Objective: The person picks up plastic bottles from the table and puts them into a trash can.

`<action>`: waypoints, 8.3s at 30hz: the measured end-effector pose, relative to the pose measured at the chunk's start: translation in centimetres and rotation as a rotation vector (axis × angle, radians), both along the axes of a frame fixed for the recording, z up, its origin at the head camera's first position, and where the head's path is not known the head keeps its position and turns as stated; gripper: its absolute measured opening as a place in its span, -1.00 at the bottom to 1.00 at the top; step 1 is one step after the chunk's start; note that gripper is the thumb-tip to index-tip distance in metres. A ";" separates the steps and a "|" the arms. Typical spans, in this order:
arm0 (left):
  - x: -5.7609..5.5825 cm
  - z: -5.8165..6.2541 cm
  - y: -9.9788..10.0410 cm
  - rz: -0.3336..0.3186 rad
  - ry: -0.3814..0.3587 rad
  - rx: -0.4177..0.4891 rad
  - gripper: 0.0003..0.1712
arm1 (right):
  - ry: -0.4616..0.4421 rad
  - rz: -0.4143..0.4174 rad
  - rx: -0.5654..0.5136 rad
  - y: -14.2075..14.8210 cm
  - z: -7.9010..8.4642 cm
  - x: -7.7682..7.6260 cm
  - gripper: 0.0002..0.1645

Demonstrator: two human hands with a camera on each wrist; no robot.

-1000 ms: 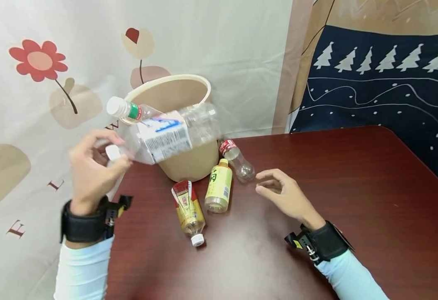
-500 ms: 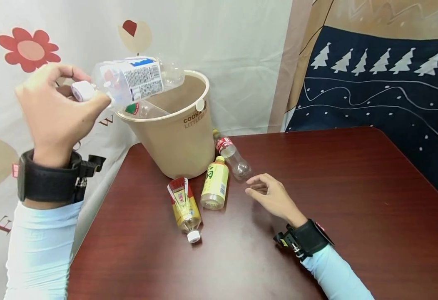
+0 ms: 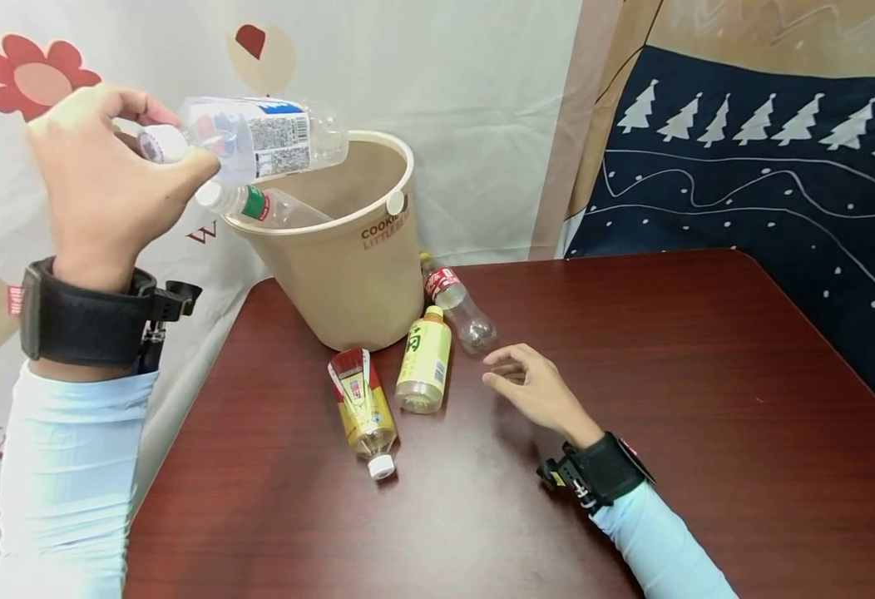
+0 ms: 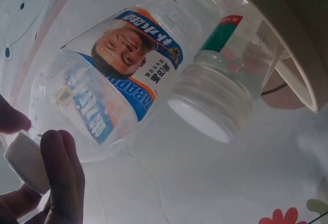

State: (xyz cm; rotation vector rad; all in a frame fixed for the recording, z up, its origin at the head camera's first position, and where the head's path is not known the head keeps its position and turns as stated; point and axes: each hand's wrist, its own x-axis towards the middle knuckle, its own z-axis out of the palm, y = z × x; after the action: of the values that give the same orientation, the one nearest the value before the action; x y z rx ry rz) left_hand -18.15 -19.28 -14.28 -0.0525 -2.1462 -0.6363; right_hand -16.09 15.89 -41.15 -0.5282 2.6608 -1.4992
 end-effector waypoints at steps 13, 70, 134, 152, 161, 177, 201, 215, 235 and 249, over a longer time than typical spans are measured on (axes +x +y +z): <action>0.8 -1.2 -0.1 -0.103 -0.278 -0.120 -0.22 | -0.072 0.032 -0.001 -0.5 -0.1 0.0 -0.64; 6.2 -18.4 1.6 -0.449 -0.403 0.337 -0.77 | 0.150 -0.318 0.247 -3.1 -0.3 -8.3 -0.35; 5.6 -12.9 -2.5 -0.718 0.038 0.661 -0.79 | 0.283 0.137 0.206 -4.1 1.7 -0.6 -0.46; -0.4 -6.8 -2.0 -0.109 0.137 0.252 -0.74 | 0.548 0.179 0.782 -9.9 -0.7 -0.8 -0.25; -2.7 -6.0 0.4 -0.072 0.085 -0.016 -0.66 | 0.690 0.121 0.803 -9.9 -1.7 -0.8 -0.36; -2.0 -5.2 2.5 -0.099 0.054 -0.121 -0.37 | 0.516 -0.008 0.763 -10.2 -2.2 -0.6 -0.28; 2.0 -8.6 1.0 -0.198 0.017 -0.136 -0.54 | 0.581 -0.074 0.349 -5.1 2.0 -1.1 -0.45; 4.0 -15.3 0.1 -0.549 -0.113 0.158 -0.76 | 0.375 0.264 -0.515 0.1 6.7 1.1 -0.45; 5.2 -19.5 3.6 -1.303 -0.154 0.396 -0.58 | 0.148 0.680 -0.948 -0.3 5.9 0.7 -0.55; 5.5 -20.1 3.8 -1.214 -0.132 0.311 -0.62 | 0.071 0.731 -0.944 -1.0 4.9 0.4 -0.52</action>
State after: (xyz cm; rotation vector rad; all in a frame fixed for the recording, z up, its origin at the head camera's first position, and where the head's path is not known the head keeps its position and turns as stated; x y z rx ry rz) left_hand -12.65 -15.45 -34.35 -1.2233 -1.9300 -1.6628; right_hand -15.74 14.86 -36.27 -1.3813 1.3060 -2.2990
